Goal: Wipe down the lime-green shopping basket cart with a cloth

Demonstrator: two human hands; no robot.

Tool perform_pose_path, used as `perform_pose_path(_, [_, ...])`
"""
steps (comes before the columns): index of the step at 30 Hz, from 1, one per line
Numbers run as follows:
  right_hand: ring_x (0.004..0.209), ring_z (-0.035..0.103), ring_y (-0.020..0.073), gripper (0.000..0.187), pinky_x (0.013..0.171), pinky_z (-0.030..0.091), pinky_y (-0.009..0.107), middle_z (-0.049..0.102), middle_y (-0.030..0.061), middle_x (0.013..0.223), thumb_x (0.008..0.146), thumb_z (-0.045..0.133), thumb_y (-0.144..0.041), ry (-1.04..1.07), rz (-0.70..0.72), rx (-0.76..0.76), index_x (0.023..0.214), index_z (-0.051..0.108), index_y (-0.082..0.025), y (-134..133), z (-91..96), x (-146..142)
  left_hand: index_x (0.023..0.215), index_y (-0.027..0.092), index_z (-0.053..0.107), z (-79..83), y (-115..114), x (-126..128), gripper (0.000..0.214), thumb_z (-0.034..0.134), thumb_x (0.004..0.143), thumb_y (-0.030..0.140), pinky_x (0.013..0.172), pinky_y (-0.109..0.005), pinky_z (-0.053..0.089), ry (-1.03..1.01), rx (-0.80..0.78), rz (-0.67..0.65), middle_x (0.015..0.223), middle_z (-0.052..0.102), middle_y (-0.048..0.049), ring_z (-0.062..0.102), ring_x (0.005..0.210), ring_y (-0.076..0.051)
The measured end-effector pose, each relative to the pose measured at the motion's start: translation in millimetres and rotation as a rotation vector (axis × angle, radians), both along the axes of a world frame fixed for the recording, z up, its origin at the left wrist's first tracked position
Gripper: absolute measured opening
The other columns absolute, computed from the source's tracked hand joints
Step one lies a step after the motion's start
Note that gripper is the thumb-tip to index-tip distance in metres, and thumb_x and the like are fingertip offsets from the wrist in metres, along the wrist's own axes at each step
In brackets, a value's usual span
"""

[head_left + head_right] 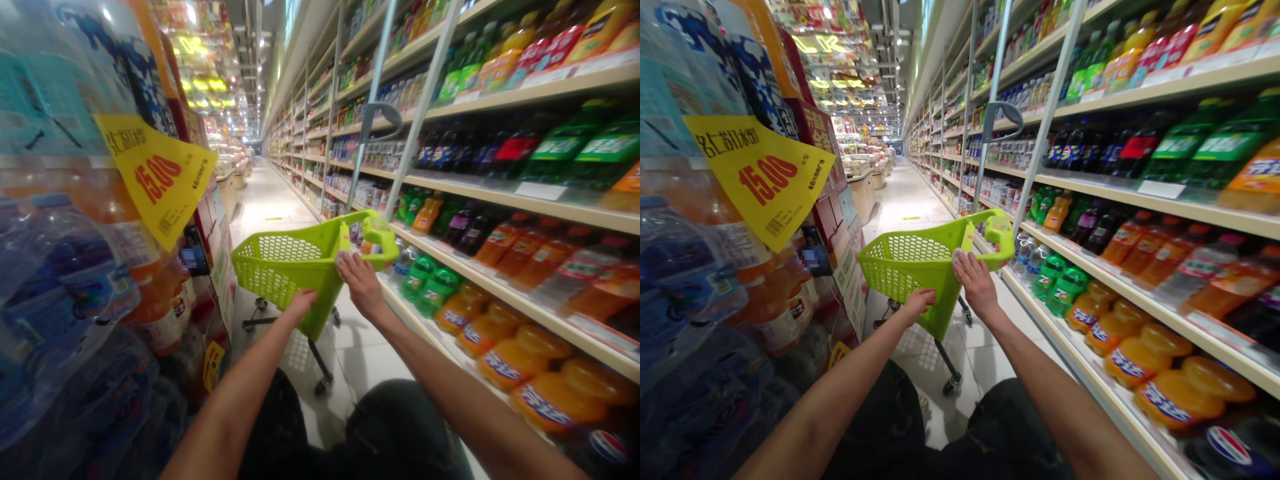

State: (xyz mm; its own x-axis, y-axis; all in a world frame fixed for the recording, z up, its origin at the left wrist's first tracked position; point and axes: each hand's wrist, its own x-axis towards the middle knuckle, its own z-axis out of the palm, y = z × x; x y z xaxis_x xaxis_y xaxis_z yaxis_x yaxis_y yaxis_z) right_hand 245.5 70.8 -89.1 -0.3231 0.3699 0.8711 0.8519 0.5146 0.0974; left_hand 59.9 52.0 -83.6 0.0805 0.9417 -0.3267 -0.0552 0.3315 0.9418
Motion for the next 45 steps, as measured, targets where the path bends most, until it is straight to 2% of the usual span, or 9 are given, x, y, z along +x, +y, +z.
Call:
perform_pose_path(7, [0.127, 0.038, 0.0167, 0.053, 0.101, 0.04, 0.037, 0.044, 0.0082, 0.137, 0.08, 0.037, -0.005, 0.241, 0.2, -0.174, 0.13, 0.043, -0.021, -19, -34.0, -43, 0.109, 0.023, 0.053, -6.7, 1, 14, 0.03, 0.051, 0.08, 0.02, 0.056, -0.02, 0.039, -0.323, -0.024, 0.027, 0.093, 0.065, -0.0006, 0.06, 0.07, -0.01])
perform_pose_path(11, [0.124, 0.043, 0.0172, 0.055, 0.101, 0.041, 0.036, 0.043, 0.0069, 0.137, 0.077, 0.038, -0.007, 0.382, 0.132, -0.206, 0.129, 0.044, -0.023, -27, -25.4, -59, 0.092, 0.017, 0.06, -4.4, 0, 29, 0.015, 0.052, 0.079, 0.015, 0.057, -0.019, 0.043, -0.636, -0.026, 0.023, 0.074, 0.065, 0.0004, 0.057, 0.059, -0.008])
perform_pose_path(15, [0.13, 0.033, 0.0251, 0.047, 0.104, 0.029, 0.049, 0.04, 0.0119, 0.139, 0.08, 0.043, -0.015, 0.142, -0.014, -0.203, 0.126, 0.048, -0.02, -35, -19.4, -55, 0.08, 0.015, 0.06, -2.2, -4, 35, 0.012, 0.051, 0.076, 0.008, 0.057, -0.018, 0.043, -0.655, -0.057, 0.016, 0.066, 0.064, 0.001, 0.057, 0.057, -0.008])
perform_pose_path(20, [0.132, 0.027, 0.0282, 0.057, 0.104, 0.023, 0.054, 0.035, 0.0174, 0.141, 0.08, 0.052, -0.032, -0.165, 0.001, -0.319, 0.133, 0.039, -0.014, -46, -24.7, -42, 0.077, 0.016, 0.062, -3.8, -9, 22, 0.026, 0.045, 0.084, 0.035, 0.06, -0.025, 0.046, -0.663, -0.195, -0.125, 0.062, 0.062, -0.0014, 0.06, 0.062, -0.014])
perform_pose_path(24, [0.13, 0.035, 0.0211, 0.04, 0.1, 0.035, 0.044, 0.046, 0.0101, 0.135, 0.086, 0.043, -0.018, -0.232, 0.077, -0.234, 0.125, 0.051, -0.023, -36, -18.4, -22, 0.082, 0.018, 0.064, -7.5, -4, 11, 0.043, 0.033, 0.087, 0.048, 0.074, -0.037, 0.046, -0.419, -0.174, -0.265, 0.08, 0.068, -0.007, 0.062, 0.084, -0.021])
perform_pose_path(31, [0.136, 0.017, 0.021, 0.047, 0.109, 0.018, 0.051, 0.044, 0.0085, 0.136, 0.086, 0.036, -0.007, -0.088, -0.12, 0.009, 0.13, 0.045, -0.02, -8, 12.9, 6, 0.11, 0.017, 0.058, -25.4, 12, 0, 0.036, 0.055, 0.075, 0.025, 0.107, -0.039, 0.023, 0.44, 0.434, -0.064, 0.135, 0.045, -0.0109, 0.032, 0.13, -0.026])
perform_pose_path(36, [0.135, 0.022, 0.0221, 0.045, 0.108, 0.021, 0.05, 0.045, 0.0103, 0.135, 0.086, 0.036, -0.008, -0.25, -0.089, -0.091, 0.129, 0.046, -0.017, -7, -21.3, -8, 0.129, 0.014, 0.042, -39.7, -2, -5, 0.05, 0.048, 0.08, 0.021, 0.108, -0.05, 0.016, 1.136, 0.714, -0.237, 0.144, 0.031, -0.0145, 0.025, 0.134, -0.027])
perform_pose_path(41, [0.131, 0.031, 0.0226, 0.042, 0.104, 0.027, 0.051, 0.047, 0.0118, 0.134, 0.085, 0.039, -0.007, -0.388, -0.002, -0.221, 0.124, 0.05, -0.015, -18, -63.2, -23, 0.132, 0.013, 0.038, -43.9, -13, -11, 0.053, 0.044, 0.08, 0.018, 0.108, -0.054, 0.014, 1.269, 0.72, -0.309, 0.145, 0.029, -0.0151, 0.021, 0.135, -0.027])
perform_pose_path(45, [0.131, 0.032, 0.0216, 0.042, 0.104, 0.029, 0.047, 0.049, 0.0093, 0.132, 0.085, 0.037, -0.006, -0.411, 0.064, -0.197, 0.123, 0.051, -0.016, -22, -57.8, -27, 0.133, 0.015, 0.037, -45.1, -10, -20, 0.055, 0.044, 0.079, 0.018, 0.109, -0.053, 0.014, 1.299, 0.722, -0.289, 0.146, 0.027, -0.0133, 0.019, 0.136, -0.026])
